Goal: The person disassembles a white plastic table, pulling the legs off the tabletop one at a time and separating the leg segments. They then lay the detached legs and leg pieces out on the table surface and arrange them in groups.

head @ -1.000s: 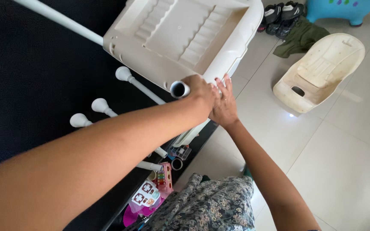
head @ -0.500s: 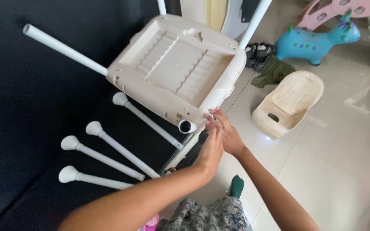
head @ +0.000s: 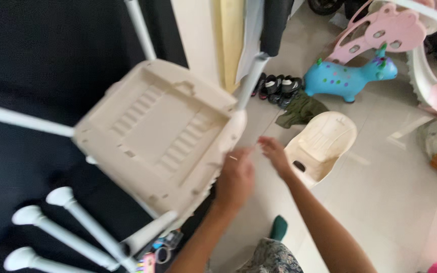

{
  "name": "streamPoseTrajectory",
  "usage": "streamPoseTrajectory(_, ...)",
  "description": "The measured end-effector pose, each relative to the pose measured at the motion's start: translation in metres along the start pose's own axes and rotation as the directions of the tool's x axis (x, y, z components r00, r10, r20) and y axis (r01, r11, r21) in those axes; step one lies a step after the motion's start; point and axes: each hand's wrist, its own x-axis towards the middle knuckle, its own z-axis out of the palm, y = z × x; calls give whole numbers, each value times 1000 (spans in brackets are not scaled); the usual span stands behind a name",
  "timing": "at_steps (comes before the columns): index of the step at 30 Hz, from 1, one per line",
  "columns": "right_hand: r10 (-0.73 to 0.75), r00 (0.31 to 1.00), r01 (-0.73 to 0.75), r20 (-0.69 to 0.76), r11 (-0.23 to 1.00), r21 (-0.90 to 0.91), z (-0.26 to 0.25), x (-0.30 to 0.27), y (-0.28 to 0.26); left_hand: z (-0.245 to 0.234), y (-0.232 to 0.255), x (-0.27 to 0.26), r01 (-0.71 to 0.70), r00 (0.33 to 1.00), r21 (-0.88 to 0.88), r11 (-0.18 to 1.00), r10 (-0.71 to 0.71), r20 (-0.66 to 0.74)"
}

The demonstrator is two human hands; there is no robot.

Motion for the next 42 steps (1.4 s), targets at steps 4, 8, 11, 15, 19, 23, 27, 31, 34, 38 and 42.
streamPoseTrajectory(4, 127, 967, -119, 219, 992, -50, -30, 44, 31, 35, -7, 107, 113, 974, -110, 988, -132, -186)
streamPoseTrajectory(8, -35, 896, -90, 443, 962, 258, -10, 91, 67, 69, -11, 177, 195, 958, -165, 967, -224, -178)
streamPoseTrajectory(11, -202, 849, 78, 488, 962, 263, 20, 110, 91, 90, -20, 196, 463, 837, -394, 794, -538, -98)
streamPoseTrajectory(15, -22, 850, -73, 526, 984, 160, 55, 126, 102, 108, -44, 213, 411, 832, -396, 821, -515, -206)
streamPoseTrajectory(19, -152, 873, 157, 463, 987, 28, 56, 139, 87, 121, -55, 214, 373, 819, -400, 837, -500, -283)
streamPoseTrajectory(23, 134, 811, -346, 570, 895, 281, 39, 160, 65, 123, -58, 204, 453, 766, -414, 789, -583, -273)
streamPoseTrajectory(27, 142, 718, -310, 681, 942, 131, 36, 198, 51, 120, -66, 206, 449, 791, -429, 784, -572, -218)
streamPoseTrajectory(31, 64, 605, -385, 793, 896, 221, 44, 203, 53, 126, -79, 192, 472, 768, -452, 757, -604, -211)
streamPoseTrajectory(34, 99, 546, -361, 832, 924, 127, 44, 209, 39, 139, -89, 187, 473, 717, -458, 752, -631, -296)
streamPoseTrajectory(38, 94, 433, -360, 896, 930, 76, 44, 205, 4, 145, -89, 180, 545, 636, -445, 710, -697, -332)
streamPoseTrajectory(42, 135, 433, -331, 891, 943, 18, 42, 201, -20, 146, -88, 186, 537, 657, -390, 748, -661, -362)
